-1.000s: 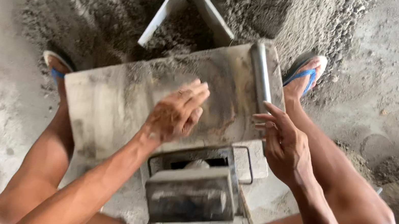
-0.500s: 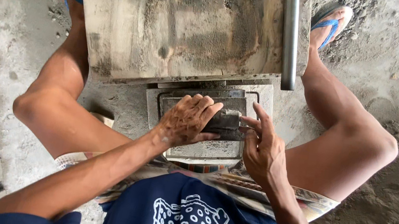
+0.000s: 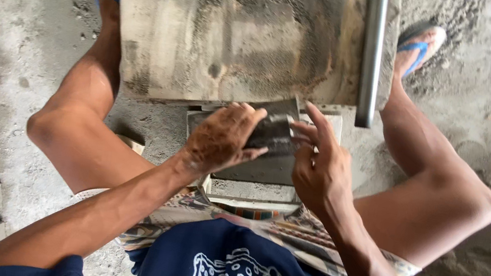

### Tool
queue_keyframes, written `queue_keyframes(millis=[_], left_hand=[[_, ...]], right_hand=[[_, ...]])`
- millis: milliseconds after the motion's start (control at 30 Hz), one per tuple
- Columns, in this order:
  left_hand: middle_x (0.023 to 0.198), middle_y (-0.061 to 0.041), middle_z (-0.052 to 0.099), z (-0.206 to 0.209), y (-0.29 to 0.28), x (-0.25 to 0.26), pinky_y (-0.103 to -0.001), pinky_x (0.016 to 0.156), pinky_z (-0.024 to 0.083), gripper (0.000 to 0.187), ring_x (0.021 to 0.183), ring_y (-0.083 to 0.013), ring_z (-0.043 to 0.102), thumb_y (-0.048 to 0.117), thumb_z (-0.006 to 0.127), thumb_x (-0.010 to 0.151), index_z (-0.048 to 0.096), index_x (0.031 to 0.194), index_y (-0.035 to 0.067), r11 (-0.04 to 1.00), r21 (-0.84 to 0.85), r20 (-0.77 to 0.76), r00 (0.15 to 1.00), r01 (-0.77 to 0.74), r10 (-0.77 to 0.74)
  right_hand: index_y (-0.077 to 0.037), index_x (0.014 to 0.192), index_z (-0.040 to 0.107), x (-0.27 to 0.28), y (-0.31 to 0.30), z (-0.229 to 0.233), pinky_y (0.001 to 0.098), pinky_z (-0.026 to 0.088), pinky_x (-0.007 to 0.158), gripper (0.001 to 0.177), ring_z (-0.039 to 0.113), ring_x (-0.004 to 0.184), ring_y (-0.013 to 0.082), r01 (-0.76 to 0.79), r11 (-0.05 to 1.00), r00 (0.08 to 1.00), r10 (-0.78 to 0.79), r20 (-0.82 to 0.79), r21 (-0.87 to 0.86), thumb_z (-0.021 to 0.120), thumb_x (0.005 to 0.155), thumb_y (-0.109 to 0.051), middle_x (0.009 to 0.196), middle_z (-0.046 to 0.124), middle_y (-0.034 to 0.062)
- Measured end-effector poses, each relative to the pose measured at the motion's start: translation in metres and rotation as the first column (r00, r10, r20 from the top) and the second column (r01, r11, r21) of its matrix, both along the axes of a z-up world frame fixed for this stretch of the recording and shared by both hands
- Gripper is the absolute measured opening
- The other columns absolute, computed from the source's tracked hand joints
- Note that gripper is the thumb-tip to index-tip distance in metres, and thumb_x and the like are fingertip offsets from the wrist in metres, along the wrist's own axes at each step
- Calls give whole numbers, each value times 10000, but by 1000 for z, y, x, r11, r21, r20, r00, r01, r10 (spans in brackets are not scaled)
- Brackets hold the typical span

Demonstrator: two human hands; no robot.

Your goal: The person scoops wet concrete into a rectangular metal mold using a trowel, levels the surface, and compacts the mixture. They then lift the mold, flip it to release the formed block onto a stack, and repeat the process.

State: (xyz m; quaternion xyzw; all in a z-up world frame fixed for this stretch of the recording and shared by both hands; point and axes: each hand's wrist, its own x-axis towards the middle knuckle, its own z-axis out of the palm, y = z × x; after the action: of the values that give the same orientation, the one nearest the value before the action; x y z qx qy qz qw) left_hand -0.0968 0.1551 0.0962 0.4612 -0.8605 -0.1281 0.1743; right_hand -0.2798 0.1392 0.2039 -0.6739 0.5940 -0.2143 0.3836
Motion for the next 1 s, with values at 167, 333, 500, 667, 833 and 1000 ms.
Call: queue_keyframes(millis=[167, 333, 500, 667, 833, 1000], left_hand=[[974, -105, 502, -3, -40, 66, -295, 852, 487, 627, 899, -208, 562, 470, 630, 812, 496, 1219, 11, 889, -233, 178, 881, -395, 438], [966, -124, 471, -55, -75, 114, -349, 811, 472, 664, 874, -266, 530, 307, 738, 673, 488, 1181, -41, 631, -120, 66, 628, -766, 775], [950, -122, 464, -91, -98, 135, -327, 777, 473, 666, 850, -256, 538, 295, 775, 660, 493, 1155, -49, 401, -78, 59, 398, -913, 916], [944, -147, 505, -73, -99, 128, -382, 692, 469, 537, 817, -282, 556, 320, 699, 739, 519, 1115, -17, 355, -104, 83, 347, -929, 934], [1006, -116, 489, -54, -63, 106, -413, 739, 443, 503, 905, -286, 532, 409, 677, 744, 521, 1094, 82, 392, -23, -10, 393, -920, 920], [733, -147, 630, -22, 9, 53, -429, 622, 431, 520, 704, -359, 615, 532, 416, 909, 649, 858, 71, 341, 718, -156, 338, -607, 928]], right_hand=[[-105, 1306, 411, 92, -82, -64, 526, 496, 782, 590, 639, 918, 389, -196, 959, 977, 210, 45, -206, 445, 725, -6, 997, 674, 173], [-37, 1282, 429, 206, -150, -147, 540, 488, 787, 583, 632, 905, 431, -306, 913, 920, 356, 162, -271, 403, 704, 32, 947, 665, 218], [-42, 1261, 438, 260, -177, -200, 539, 486, 776, 563, 628, 874, 425, -350, 897, 897, 404, 179, -270, 384, 704, 6, 924, 660, 206], [-74, 1292, 433, 239, -171, -180, 534, 472, 826, 552, 616, 952, 424, -365, 917, 911, 387, 140, -161, 429, 745, -6, 991, 653, 236], [-155, 1252, 526, 117, -114, -37, 344, 507, 743, 434, 638, 873, 245, -20, 971, 939, -64, 339, 239, 452, 825, -168, 999, 671, 116], [-127, 909, 675, -25, -32, -59, 155, 402, 385, 166, 609, 504, 122, 539, 833, 780, -549, 301, 122, 560, 903, -246, 736, 673, 117]])
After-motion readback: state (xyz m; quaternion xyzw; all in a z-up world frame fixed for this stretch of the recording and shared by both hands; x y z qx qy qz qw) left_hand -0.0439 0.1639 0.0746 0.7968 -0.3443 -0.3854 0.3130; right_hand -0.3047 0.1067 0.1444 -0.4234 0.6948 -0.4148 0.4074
